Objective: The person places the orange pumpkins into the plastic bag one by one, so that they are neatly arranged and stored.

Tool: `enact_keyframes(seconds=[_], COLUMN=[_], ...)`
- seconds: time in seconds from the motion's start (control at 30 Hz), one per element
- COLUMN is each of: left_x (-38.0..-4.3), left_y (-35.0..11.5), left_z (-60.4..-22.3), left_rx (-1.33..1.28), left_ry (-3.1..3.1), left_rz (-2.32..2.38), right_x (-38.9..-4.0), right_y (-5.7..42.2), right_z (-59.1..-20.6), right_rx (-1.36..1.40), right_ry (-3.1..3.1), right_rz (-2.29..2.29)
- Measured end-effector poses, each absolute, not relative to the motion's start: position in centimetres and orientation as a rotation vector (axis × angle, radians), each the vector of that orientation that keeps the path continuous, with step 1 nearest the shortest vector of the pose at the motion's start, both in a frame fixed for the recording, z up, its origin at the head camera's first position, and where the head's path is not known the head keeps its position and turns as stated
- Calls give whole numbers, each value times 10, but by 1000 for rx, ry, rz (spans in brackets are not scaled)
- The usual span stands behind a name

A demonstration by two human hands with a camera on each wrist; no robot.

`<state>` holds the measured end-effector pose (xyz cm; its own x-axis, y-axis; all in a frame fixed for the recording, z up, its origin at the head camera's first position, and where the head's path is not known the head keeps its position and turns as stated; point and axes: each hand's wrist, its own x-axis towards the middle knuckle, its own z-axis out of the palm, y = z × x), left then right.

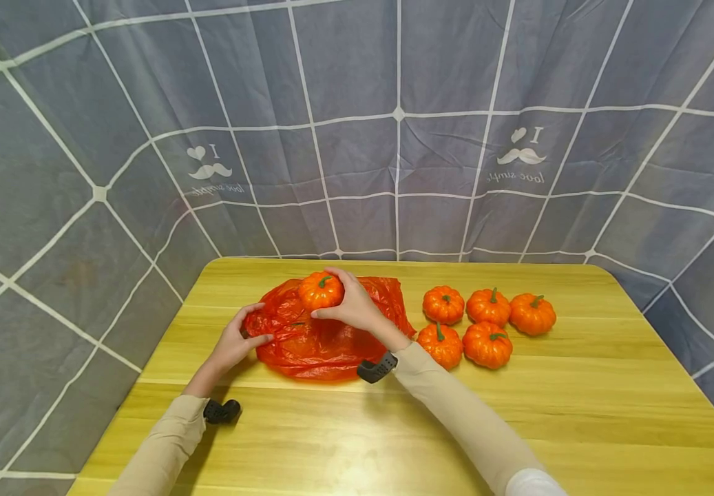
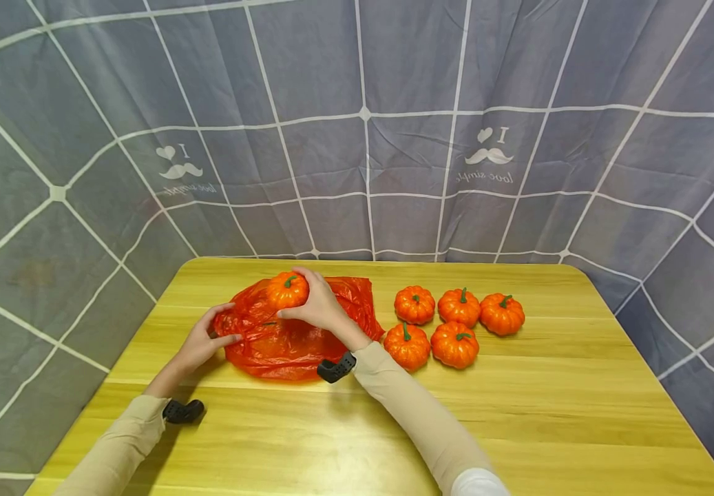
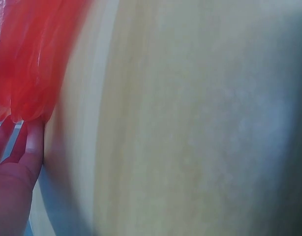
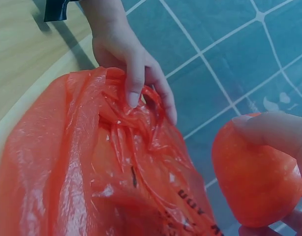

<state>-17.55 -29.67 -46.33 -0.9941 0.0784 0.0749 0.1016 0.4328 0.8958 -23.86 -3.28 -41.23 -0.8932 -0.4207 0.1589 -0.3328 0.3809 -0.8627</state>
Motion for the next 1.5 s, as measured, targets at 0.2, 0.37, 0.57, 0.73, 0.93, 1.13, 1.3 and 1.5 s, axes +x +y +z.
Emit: enact_keyframes(seconds=[0.2,0.37,0.57,0.73,0.93,1.13,1.3,1.5], left_x=[-167,-176,-183,-183,-183,-184,-184,-183], left_y=[-289,-297,-305,-305,-305,-305,-305,-304], left_z=[-448,-464,-477,-478,-478,-480,-480,-478], left_rx=[-161,-161,-169,-184,-179,-170,-155,-157], left_ry=[-2657,-2654,-2634,-2632,-2634,-2633,-2636,-2641], left_rz=[-1627,-1630,-1644,-1638,-1636,-1645,-1647,-1649], right_x=[-248,-253,-257,-258,-259,-258,-258,-258], right_y=[-50,-62,-74,-83,-92,-98,-102,-107], right_z=[-418,-424,-431,-437,-444,-450,-453,-459], right_rx=[-716,-731,-729,-730,-725,-701,-690,-706], right_ry=[2545,2542,2571,2621,2644,2640,2633,2655], right_rz=[-1520,-1478,-1404,-1338,-1294,-1307,-1315,-1308])
